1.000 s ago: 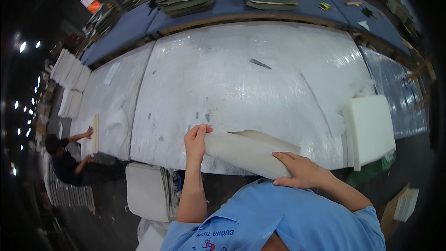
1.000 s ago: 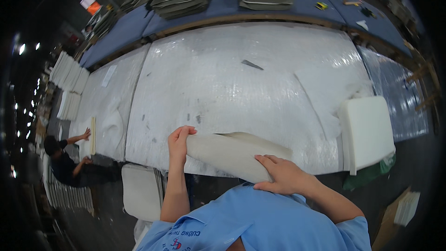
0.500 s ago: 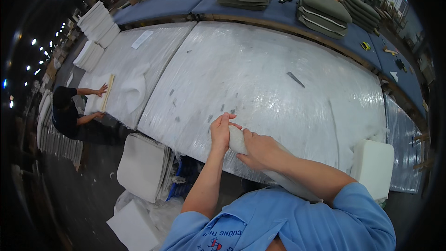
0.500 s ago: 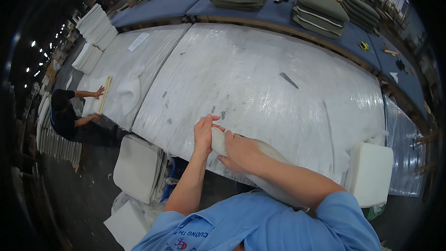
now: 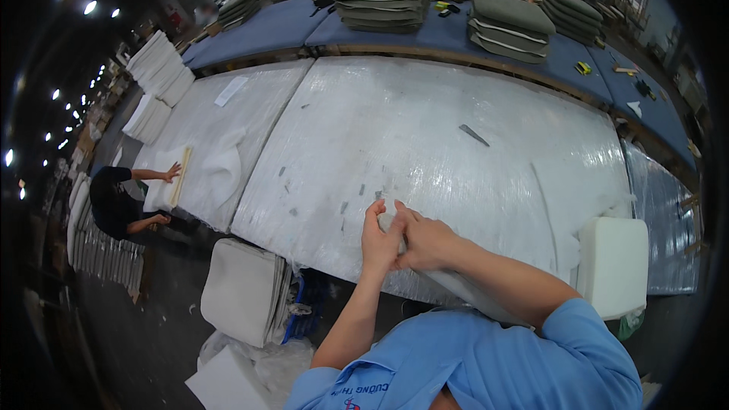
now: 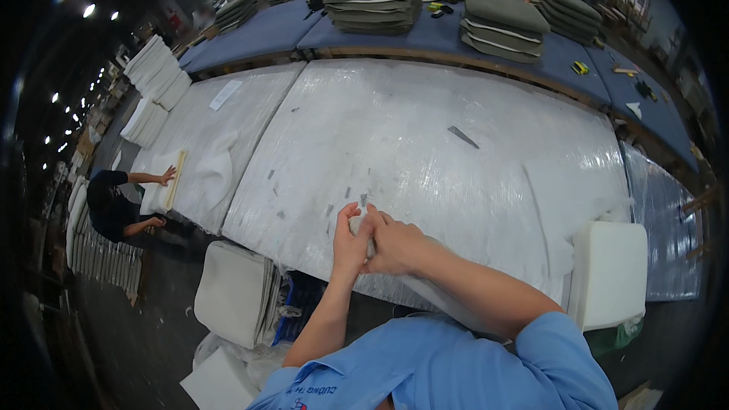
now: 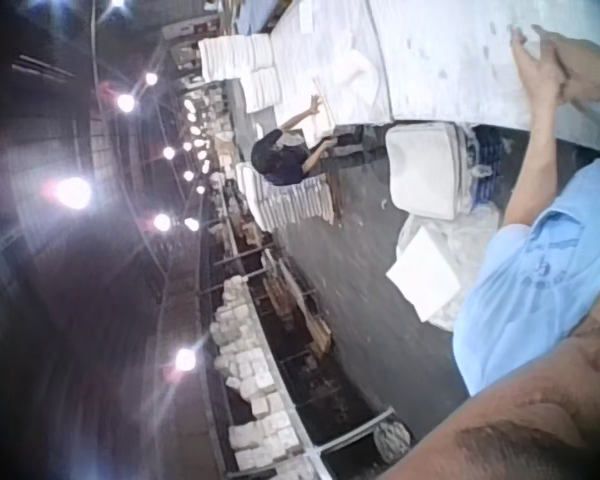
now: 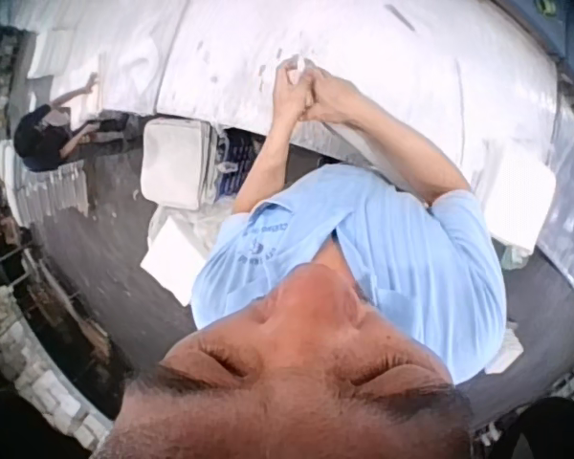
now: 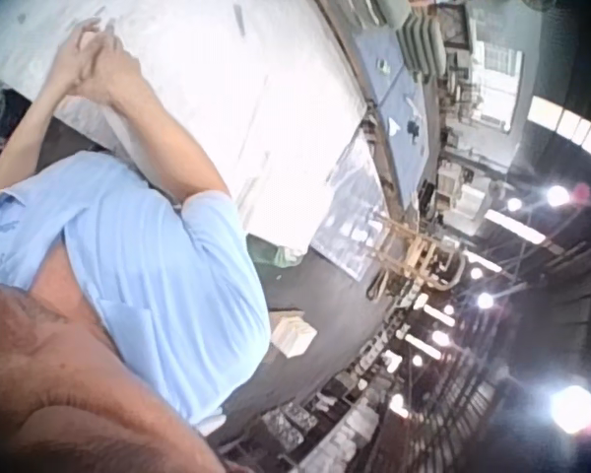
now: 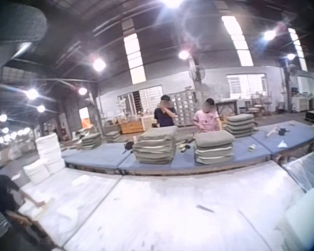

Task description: The person inserts a rectangular foam block into a fabric pillow cover, repeatedly adjusting and smoothing the cover to fit the foam. The person handles the foam and cover by hand and works at a large table in a factory setting.

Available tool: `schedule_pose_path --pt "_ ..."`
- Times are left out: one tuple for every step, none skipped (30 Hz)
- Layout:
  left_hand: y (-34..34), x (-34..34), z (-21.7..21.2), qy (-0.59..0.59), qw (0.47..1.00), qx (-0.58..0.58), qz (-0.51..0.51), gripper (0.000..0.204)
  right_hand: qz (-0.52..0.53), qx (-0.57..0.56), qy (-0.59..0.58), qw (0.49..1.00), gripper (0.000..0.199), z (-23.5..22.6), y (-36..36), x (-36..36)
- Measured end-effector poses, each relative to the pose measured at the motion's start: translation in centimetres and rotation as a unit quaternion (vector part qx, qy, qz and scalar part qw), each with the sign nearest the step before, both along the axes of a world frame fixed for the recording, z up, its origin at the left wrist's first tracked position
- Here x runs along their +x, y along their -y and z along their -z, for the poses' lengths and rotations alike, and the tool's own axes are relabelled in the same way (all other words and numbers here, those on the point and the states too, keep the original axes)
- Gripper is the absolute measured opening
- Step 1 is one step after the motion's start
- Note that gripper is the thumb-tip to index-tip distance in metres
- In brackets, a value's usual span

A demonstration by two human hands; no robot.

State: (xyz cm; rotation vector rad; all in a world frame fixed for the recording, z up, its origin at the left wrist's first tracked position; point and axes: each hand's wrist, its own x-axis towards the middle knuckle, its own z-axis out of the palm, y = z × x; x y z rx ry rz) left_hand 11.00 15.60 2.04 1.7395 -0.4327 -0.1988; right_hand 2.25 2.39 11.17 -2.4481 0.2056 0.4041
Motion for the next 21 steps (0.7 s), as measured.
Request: schedule_pose_path --pt "-0.2 -0.5 -0.1 0.061 0.997 0.043 0.005 0.075 -0.007 0.007 0.009 1.0 0.137 -0.1 0.2 -1.5" --pt "0.3 -1.4 -0.8 0.042 0.998 0.046 -0.012 0.072 -0.001 -0.013 0.035 0.999 0.136 0.1 0.6 -3.8" --pt "0.5 -1.7 -1.5 0.022 0.998 0.062 -0.009 0.065 0.005 -0.033 0.062 0.997 0.134 0.5 0.8 -6.4" --pt "0.6 -1.8 -2.3 0.002 0.997 0.079 -0.006 0.057 0.01 -0.053 0.089 0.995 0.133 0.6 0.8 -8.5" --pt "0.6 -1.6 -2.7 -0.018 0.995 0.098 -0.008 0.05 0.027 -0.053 0.05 0.997 0.131 0.0 0.7 -9.9" --pt "0.5 -1.3 -2.9 -0.026 0.994 0.106 -0.011 0.046 0.039 -0.052 0.012 0.998 0.129 -1.1 0.5 -10.9" --pt "0.5 -0.9 -3.1 -0.036 0.993 0.115 -0.013 0.043 0.052 -0.051 -0.027 0.997 0.127 -1.5 0.4 -11.6" --pt "0.6 -0.8 -2.8 -0.045 0.992 0.121 -0.013 0.041 0.061 -0.056 -0.019 0.996 0.125 -1.4 0.5 -12.3" --pt "0.8 -0.6 -2.5 -0.036 0.992 0.117 -0.023 0.037 0.069 -0.061 -0.01 0.996 0.123 -1.1 0.6 -13.0" --pt "1.1 -0.4 -2.2 -0.026 0.993 0.113 -0.033 0.034 0.077 -0.066 -0.002 0.995 0.122 -0.9 0.7 -13.6" --pt "1.2 0.1 -1.7 -0.015 0.993 0.108 -0.047 0.033 0.073 -0.067 -0.008 0.995 0.12 -1.1 0.8 -13.9" --pt "1.1 0.5 -1.3 -0.003 0.993 0.102 -0.05 0.032 0.068 -0.066 -0.013 0.995 0.118 -1.4 0.8 -14.1" --pt "0.6 0.9 -0.8 0.01 0.994 0.097 -0.054 0.031 0.061 -0.066 -0.018 0.996 0.117 -1.5 0.8 -14.2" --pt "0.8 0.9 -0.6 0.02 0.995 0.088 -0.052 0.032 0.064 -0.068 -0.016 0.996 0.116 -1.3 1.0 -14.6" --pt "1.0 1.1 -0.4 0.024 0.995 0.08 -0.048 0.032 0.064 -0.069 -0.013 0.995 0.115 -1.2 1.1 -14.9" --pt "1.0 1.2 -0.3 0.029 0.996 0.073 -0.046 0.032 0.064 -0.07 -0.009 0.995 0.114 -1.0 1.2 -14.9" --pt "1.2 1.3 -0.2 0.032 0.996 0.065 -0.043 0.033 0.061 -0.068 -0.004 0.996 0.113 -1.0 1.3 -14.7" --pt "1.3 1.4 -0.2 0.026 0.996 0.066 -0.045 0.033 0.058 -0.066 0.001 0.996 0.111 -1.0 1.3 -14.4" --pt "1.2 1.6 -0.2 0.021 0.996 0.068 -0.047 0.034 0.053 -0.064 0.007 0.997 0.109 -0.9 1.2 -14.0" --pt "1.3 1.7 -0.3 0.015 0.996 0.069 -0.048 0.035 0.051 -0.069 0.007 0.996 0.105 -1.0 1.1 -13.1" --pt "1.4 1.8 -0.3 0.017 0.996 0.07 -0.048 0.035 0.051 -0.073 0.006 0.996 0.102 -1.0 1.0 -11.9"
